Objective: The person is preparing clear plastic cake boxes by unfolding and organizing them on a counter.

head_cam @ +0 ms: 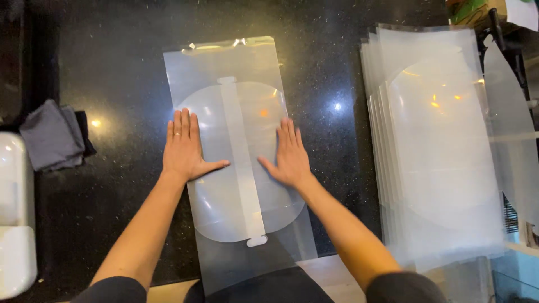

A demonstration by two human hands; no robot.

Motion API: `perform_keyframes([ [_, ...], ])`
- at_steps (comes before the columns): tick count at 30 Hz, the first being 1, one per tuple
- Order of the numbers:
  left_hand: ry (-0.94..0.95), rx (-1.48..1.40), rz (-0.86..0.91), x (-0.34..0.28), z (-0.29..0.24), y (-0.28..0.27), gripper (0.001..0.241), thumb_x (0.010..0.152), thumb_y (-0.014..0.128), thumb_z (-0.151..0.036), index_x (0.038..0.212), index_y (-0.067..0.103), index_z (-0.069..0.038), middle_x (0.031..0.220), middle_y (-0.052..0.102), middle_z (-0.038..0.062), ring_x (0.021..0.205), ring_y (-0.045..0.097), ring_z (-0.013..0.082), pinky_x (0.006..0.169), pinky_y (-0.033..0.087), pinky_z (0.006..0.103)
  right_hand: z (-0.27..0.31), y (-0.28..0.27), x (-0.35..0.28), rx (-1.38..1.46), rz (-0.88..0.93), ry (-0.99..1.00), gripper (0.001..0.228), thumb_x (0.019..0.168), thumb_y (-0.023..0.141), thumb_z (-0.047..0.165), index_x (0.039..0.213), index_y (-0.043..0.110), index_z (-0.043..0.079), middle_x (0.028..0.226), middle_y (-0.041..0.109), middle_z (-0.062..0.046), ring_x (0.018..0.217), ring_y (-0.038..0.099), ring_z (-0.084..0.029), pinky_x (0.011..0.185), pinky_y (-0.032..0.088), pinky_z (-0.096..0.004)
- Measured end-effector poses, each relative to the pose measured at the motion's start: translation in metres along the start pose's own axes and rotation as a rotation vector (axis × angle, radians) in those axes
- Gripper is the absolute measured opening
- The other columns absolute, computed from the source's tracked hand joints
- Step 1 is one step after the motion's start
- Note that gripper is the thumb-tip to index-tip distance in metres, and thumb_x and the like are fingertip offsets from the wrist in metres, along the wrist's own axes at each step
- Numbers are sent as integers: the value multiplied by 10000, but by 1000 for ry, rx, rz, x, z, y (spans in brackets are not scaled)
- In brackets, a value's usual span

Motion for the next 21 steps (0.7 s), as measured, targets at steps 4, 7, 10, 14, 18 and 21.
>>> perform_keyframes([
  [4, -20, 58, 45, 2, 0, -1, 1543, 554, 613, -969, 1547, 137, 111, 1629, 134, 309, 1545, 33, 405, 1240, 43, 506, 20, -4, -71, 91, -25, 14, 983, 934, 588, 572, 1485, 273, -179, 1642, 156, -353, 1555, 118, -472, 1247, 138, -553],
  [7, -26, 34, 14, -5, 0, 7, 1530, 557, 619, -956, 1551, 147, 107, 1629, 154, 298, 1546, 40, 391, 1241, 47, 497, 23, 0, -88, 80, -26, 65, 1032, 913, 598, 585, 1521, 224, -159, 1645, 151, -321, 1550, 107, -444, 1234, 121, -553],
  [10, 16, 17, -87, -34, -8, 17, 1438, 625, 590, -915, 1545, 167, 105, 1631, 162, 289, 1554, 58, 384, 1240, 55, 506, 26, 0, -88, 19, -33, 83, 1034, 913, 582, 590, 1539, 196, -136, 1658, 137, -302, 1556, 92, -419, 1233, 101, -550],
  [14, 85, -116, -210, -117, -44, 23, 1253, 783, 550, -806, 1520, 176, 136, 1621, 136, 340, 1533, 80, 424, 1225, 88, 519, 21, 4, -86, -34, 42, 113, 1065, 899, 547, 641, 1526, 171, -132, 1643, 103, -290, 1545, 61, -391, 1219, 75, -550],
  [18, 62, -165, -85, -164, -60, 32, 1369, 673, 665, -824, 1505, 134, 125, 1612, 76, 312, 1509, 28, 451, 1199, 94, 527, 23, 2, -89, -48, 14, 103, 1070, 900, 531, 651, 1541, 157, -119, 1658, 91, -277, 1552, 48, -373, 1219, 69, -547],
  [21, 113, -272, -89, -166, -62, 16, 1600, 451, 779, -858, 1530, 106, 112, 1640, 42, 311, 1537, 2, 469, 1181, 61, 543, 24, 1, -89, -41, 38, 119, 1064, 901, 525, 657, 1552, 148, -95, 1660, 92, -258, 1556, 42, -358, 1226, 63, -542],
])
Point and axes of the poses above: each hand's wrist, its own x-axis towards the middle knuckle, its own y-axis out of the palm, z = x × y, the point moved 6 cm from there along x, towards the middle knuckle
